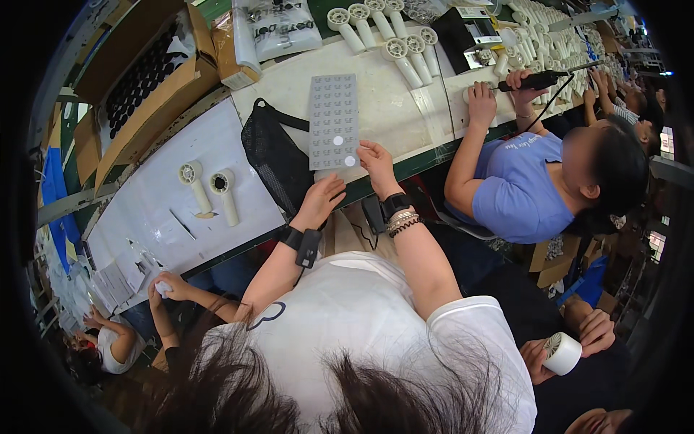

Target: Assembling small black caps and components onto white plastic housings at a factory workstation.

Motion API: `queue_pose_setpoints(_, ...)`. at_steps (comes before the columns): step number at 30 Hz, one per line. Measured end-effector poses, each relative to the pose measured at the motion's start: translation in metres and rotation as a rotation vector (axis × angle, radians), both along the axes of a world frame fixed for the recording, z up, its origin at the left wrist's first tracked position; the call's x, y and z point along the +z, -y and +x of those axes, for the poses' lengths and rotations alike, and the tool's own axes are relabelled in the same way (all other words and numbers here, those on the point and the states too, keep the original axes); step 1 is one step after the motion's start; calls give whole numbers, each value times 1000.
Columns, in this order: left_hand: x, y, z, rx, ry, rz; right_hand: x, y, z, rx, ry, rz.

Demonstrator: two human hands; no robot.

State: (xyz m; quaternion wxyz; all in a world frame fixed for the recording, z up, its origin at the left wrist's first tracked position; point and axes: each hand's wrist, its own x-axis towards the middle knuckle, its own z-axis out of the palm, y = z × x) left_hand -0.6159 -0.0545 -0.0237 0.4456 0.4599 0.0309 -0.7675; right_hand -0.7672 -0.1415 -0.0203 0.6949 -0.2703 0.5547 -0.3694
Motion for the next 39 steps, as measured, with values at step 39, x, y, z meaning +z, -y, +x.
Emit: queue_pose_setpoints(39, 33, 23, 8, 24, 54, -397, 69, -17, 9, 483, -890, -1168)
